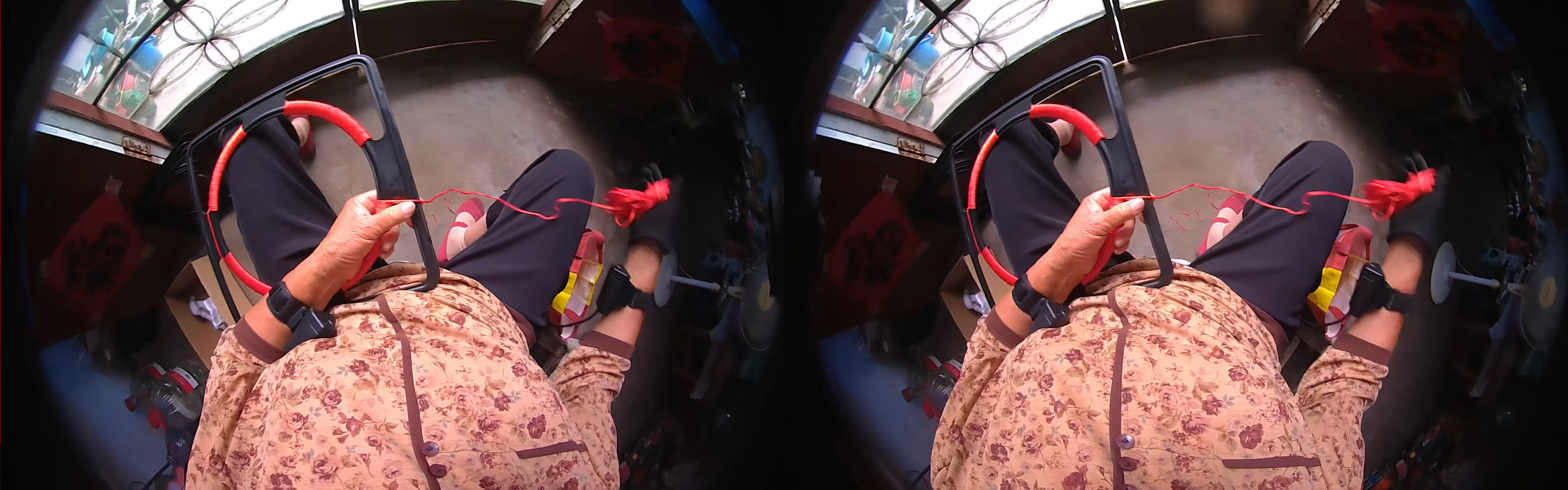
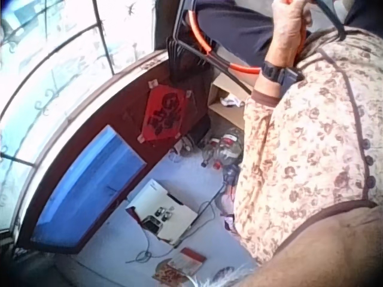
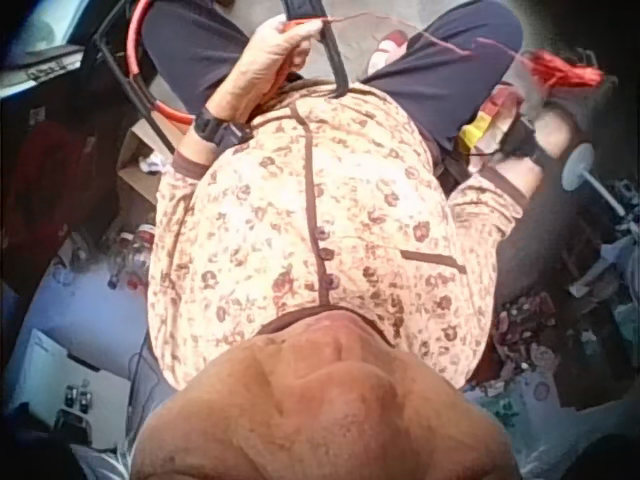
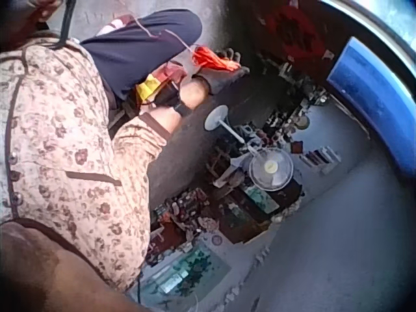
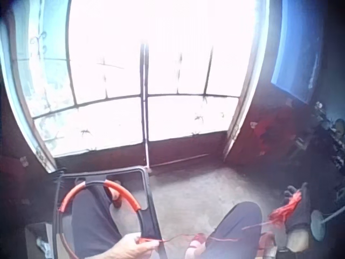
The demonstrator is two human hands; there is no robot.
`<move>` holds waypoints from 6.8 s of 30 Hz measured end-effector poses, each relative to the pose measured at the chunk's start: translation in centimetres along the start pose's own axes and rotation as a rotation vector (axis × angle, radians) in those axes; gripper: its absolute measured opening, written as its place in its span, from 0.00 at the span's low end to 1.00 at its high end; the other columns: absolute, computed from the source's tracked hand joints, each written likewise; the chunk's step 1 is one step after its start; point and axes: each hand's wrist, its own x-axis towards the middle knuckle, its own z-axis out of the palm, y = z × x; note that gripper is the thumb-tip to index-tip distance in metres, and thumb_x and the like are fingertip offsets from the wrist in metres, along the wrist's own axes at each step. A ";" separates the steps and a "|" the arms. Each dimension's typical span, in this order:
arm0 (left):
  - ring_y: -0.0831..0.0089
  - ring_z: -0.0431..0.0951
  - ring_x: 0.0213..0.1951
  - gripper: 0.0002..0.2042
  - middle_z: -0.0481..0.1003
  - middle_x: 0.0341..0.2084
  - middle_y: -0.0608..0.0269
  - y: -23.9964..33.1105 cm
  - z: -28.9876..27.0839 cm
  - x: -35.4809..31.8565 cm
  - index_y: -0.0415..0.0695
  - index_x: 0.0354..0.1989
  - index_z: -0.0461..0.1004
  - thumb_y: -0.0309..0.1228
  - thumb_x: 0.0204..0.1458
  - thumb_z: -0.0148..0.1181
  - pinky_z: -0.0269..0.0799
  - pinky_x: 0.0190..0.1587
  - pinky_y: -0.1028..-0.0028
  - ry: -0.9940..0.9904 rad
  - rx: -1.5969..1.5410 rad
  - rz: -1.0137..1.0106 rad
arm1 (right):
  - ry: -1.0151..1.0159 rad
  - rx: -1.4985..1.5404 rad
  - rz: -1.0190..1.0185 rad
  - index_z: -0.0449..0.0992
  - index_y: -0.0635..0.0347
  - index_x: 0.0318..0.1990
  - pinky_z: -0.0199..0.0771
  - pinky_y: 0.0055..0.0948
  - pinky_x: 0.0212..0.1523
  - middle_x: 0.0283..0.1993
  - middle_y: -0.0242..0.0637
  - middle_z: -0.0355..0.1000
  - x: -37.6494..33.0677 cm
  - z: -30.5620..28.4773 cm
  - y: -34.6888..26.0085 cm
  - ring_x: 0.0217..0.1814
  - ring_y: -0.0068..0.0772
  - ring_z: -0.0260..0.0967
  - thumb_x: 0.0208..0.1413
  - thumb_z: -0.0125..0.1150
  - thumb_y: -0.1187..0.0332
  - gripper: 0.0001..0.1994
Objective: Wrapping a red cord or string around a black circular frame component as part of furniture or decorative item assembly.
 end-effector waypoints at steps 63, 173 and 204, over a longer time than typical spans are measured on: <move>0.88 0.52 0.13 0.08 0.59 0.13 0.78 -0.4 -0.4 0.8 0.43 0.35 0.70 0.33 0.54 0.61 0.45 0.15 0.82 -0.010 -0.168 -0.072 | -0.571 -0.378 0.535 0.70 0.66 0.31 0.63 0.20 0.28 0.23 0.31 0.67 -10.5 16.2 9.8 0.25 0.19 0.63 0.49 0.53 0.71 0.06; 0.80 0.75 0.20 0.11 0.75 0.24 0.62 -2.1 -2.8 0.9 0.41 0.34 0.71 0.37 0.58 0.55 0.75 0.23 0.81 0.155 -0.087 0.150 | 0.145 0.169 0.072 0.72 0.62 0.42 0.70 0.26 0.32 0.30 0.31 0.71 -3.5 6.7 7.2 0.30 0.24 0.70 0.56 0.55 0.69 0.09; 0.73 0.79 0.22 0.08 0.76 0.26 0.55 -2.6 -3.6 1.5 0.41 0.35 0.69 0.33 0.56 0.57 0.79 0.23 0.76 0.070 -0.286 0.139 | -0.707 -0.576 0.121 0.72 0.62 0.40 0.70 0.22 0.37 0.34 0.31 0.73 -10.6 19.6 14.1 0.34 0.17 0.66 0.47 0.65 0.75 0.12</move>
